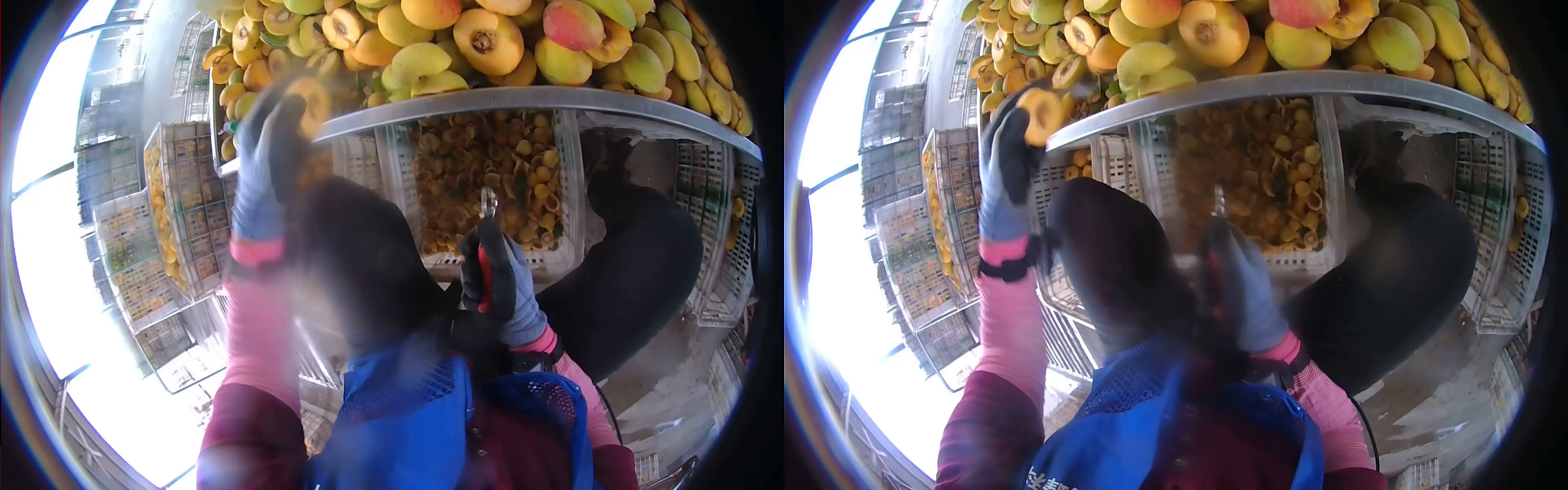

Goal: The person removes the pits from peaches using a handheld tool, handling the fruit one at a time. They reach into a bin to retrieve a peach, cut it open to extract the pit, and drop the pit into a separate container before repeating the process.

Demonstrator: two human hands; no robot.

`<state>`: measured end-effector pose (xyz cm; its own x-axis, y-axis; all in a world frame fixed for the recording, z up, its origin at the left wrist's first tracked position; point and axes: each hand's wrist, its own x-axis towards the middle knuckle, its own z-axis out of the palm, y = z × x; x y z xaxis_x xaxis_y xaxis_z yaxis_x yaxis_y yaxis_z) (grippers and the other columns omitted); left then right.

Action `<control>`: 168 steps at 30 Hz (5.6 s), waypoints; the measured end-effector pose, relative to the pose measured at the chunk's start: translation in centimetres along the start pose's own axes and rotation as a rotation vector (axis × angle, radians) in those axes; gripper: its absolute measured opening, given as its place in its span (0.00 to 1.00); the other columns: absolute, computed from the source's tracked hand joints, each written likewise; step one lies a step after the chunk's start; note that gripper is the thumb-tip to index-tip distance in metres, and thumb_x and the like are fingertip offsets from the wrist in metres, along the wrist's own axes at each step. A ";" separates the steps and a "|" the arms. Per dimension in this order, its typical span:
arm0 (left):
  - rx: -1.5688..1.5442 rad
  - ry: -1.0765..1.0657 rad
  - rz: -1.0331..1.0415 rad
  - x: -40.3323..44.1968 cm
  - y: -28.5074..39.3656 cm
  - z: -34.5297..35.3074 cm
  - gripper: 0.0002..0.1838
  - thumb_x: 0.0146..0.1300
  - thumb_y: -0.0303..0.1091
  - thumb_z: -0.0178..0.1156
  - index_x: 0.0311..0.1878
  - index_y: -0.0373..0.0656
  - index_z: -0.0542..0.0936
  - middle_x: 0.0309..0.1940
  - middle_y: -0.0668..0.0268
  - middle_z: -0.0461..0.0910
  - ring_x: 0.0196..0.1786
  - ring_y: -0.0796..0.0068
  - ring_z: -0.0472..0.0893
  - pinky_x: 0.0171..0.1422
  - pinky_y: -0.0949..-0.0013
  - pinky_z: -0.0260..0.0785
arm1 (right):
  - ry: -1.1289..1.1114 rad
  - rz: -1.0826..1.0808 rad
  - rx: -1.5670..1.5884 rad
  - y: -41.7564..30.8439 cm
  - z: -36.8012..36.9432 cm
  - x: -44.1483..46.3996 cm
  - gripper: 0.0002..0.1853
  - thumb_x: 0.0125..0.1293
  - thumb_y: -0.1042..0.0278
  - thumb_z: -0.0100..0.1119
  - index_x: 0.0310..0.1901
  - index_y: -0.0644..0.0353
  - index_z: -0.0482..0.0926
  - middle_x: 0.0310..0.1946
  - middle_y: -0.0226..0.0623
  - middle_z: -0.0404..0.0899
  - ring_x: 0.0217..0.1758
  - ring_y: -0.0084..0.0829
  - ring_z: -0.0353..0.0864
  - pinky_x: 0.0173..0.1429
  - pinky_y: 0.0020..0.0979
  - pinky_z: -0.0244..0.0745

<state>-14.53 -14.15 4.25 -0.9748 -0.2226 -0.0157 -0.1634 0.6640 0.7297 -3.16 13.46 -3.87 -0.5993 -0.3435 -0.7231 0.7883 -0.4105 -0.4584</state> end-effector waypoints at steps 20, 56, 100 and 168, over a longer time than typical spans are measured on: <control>-0.317 -0.001 0.176 -14.7 6.2 11.3 0.12 0.66 0.34 0.52 0.45 0.34 0.74 0.34 0.62 0.76 0.33 0.74 0.76 0.34 0.74 0.69 | -0.184 -0.702 -0.420 0.4 0.2 -4.4 0.14 0.66 0.64 0.53 0.49 0.63 0.72 0.29 0.49 0.77 0.31 0.45 0.78 0.34 0.37 0.70; -0.489 0.039 0.019 -15.9 7.5 12.6 0.17 0.70 0.39 0.46 0.41 0.34 0.77 0.30 0.63 0.78 0.31 0.78 0.77 0.36 0.75 0.69 | -0.086 -0.655 -0.693 1.8 -0.5 -5.2 0.16 0.66 0.62 0.52 0.49 0.63 0.69 0.34 0.53 0.73 0.37 0.50 0.75 0.38 0.43 0.68; 0.651 0.000 0.150 2.8 2.2 2.0 0.26 0.50 0.46 0.67 0.48 0.38 0.78 0.40 0.53 0.80 0.46 0.57 0.80 0.52 0.62 0.69 | -0.044 0.059 0.158 0.9 -1.9 0.1 0.21 0.65 0.40 0.52 0.35 0.53 0.71 0.19 0.25 0.65 0.14 0.18 0.62 0.16 0.22 0.57; -0.715 -0.180 -0.256 -16.0 6.8 12.1 0.16 0.69 0.42 0.53 0.42 0.36 0.78 0.29 0.67 0.77 0.34 0.82 0.74 0.41 0.78 0.67 | -0.373 0.192 0.061 -0.4 -0.6 -6.4 0.20 0.72 0.49 0.44 0.42 0.60 0.73 0.19 0.30 0.69 0.12 0.20 0.62 0.15 0.23 0.60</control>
<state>-1.92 2.52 1.16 -0.9397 -0.1466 -0.3089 -0.3083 -0.0273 0.9509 0.46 16.37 0.62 -0.4604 -0.6965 -0.5504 0.8877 -0.3547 -0.2937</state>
